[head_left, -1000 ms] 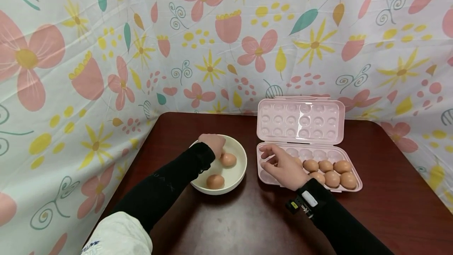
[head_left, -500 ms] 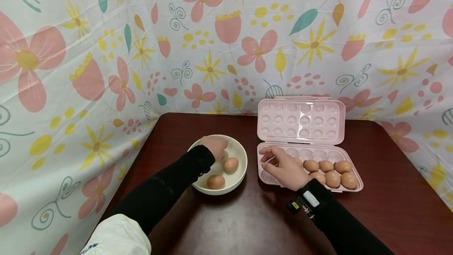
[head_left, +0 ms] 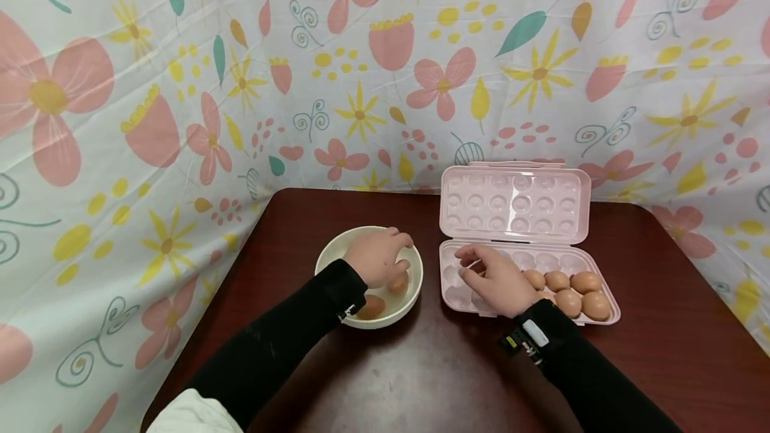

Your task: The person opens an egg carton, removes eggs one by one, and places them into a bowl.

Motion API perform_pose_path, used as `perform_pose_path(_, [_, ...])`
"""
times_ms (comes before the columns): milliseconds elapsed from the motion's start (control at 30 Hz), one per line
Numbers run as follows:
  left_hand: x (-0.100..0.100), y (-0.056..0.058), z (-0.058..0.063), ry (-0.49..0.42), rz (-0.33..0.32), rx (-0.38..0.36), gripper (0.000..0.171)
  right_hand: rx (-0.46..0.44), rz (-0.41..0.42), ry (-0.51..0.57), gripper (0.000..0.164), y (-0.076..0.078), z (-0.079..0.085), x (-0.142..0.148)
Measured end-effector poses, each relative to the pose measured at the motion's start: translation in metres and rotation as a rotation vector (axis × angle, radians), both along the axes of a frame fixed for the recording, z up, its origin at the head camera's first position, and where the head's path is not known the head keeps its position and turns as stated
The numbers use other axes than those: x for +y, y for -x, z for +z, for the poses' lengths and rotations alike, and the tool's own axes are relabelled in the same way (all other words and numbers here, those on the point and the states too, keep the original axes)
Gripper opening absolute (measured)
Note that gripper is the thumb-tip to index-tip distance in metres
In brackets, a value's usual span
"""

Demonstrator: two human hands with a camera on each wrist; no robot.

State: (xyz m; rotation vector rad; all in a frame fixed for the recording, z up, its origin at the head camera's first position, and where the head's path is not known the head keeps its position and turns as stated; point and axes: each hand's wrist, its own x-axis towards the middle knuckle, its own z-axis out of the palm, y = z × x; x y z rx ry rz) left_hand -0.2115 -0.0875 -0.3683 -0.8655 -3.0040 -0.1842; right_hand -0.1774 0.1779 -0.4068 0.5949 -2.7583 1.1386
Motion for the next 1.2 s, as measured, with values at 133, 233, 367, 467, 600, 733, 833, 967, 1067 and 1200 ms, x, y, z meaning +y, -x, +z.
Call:
perform_pose_path(133, [0.012,-0.011,0.003,-0.031,-0.042,0.031,0.034,0.012,-0.076,-0.077,0.030,0.007,0.000,0.011])
perform_pose_path(233, [0.020,-0.021,0.005,-0.024,-0.019,0.010,0.033,-0.001,-0.112,-0.134,0.032,0.011,-0.002,0.016])
perform_pose_path(367, [0.028,-0.031,0.005,-0.018,0.010,-0.006,0.032,0.009,-0.118,-0.186,0.035,0.014,-0.005,0.020])
perform_pose_path(467, [0.033,-0.033,0.005,-0.030,-0.040,0.024,0.030,0.037,-0.125,-0.233,0.036,0.015,-0.005,0.021])
perform_pose_path(600, [0.037,-0.035,0.009,-0.049,-0.122,0.053,0.029,0.060,-0.154,-0.325,0.036,0.017,-0.004,0.019])
perform_pose_path(733, [0.041,-0.038,0.014,-0.075,-0.156,0.049,0.030,0.056,-0.171,-0.423,0.037,0.019,-0.006,0.015])
perform_pose_path(833, [0.046,-0.040,0.015,-0.078,-0.168,0.051,0.031,0.035,-0.179,-0.484,0.039,0.020,-0.010,0.012])
perform_pose_path(967, [0.052,-0.043,0.013,-0.071,-0.176,0.058,0.032,0.026,-0.177,-0.530,0.038,0.020,-0.015,0.011])
perform_pose_path(1067, [0.056,-0.045,0.011,-0.076,-0.185,0.048,0.033,0.042,-0.164,-0.539,0.036,0.020,-0.017,0.011])
perform_pose_path(1200, [0.061,-0.048,0.009,-0.087,-0.175,0.015,0.032,0.034,-0.152,-0.553,0.032,0.020,-0.018,0.011])
